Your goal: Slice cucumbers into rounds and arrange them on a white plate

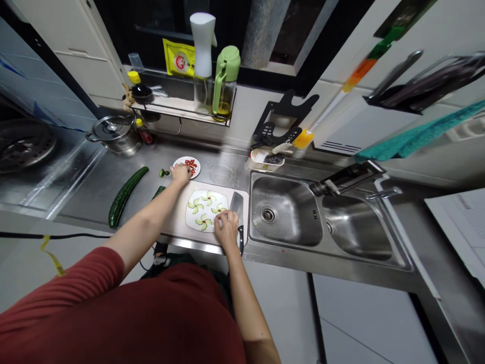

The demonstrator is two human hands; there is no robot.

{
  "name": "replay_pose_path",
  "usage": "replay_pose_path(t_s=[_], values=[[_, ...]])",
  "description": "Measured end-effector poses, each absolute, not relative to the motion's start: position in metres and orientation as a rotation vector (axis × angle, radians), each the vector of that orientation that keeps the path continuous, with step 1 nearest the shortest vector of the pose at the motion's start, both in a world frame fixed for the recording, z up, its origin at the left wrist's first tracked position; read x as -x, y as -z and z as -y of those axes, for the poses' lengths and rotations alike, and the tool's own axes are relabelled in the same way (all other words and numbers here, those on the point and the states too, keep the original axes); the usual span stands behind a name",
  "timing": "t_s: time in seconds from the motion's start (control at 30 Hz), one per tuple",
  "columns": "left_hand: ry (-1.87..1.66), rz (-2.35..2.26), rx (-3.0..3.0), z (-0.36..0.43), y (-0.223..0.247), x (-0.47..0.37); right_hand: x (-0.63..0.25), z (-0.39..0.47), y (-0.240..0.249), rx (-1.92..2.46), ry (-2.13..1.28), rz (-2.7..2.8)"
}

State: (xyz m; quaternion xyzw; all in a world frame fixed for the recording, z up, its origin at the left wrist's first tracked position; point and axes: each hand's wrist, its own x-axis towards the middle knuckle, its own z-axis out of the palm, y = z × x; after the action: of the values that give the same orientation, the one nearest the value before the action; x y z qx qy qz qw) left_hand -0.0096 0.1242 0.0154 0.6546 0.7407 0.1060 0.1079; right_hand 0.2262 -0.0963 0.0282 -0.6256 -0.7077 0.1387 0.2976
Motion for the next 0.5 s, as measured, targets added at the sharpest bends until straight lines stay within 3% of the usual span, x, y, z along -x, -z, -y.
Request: replay_pose_path(t_s=[0.5], values=[[-0.137, -2.242, -1.91, -0.1329, -0.0126, 0.0072, -0.2286, 0.0976, -0.0263, 1.656, -0.379, 1.865]])
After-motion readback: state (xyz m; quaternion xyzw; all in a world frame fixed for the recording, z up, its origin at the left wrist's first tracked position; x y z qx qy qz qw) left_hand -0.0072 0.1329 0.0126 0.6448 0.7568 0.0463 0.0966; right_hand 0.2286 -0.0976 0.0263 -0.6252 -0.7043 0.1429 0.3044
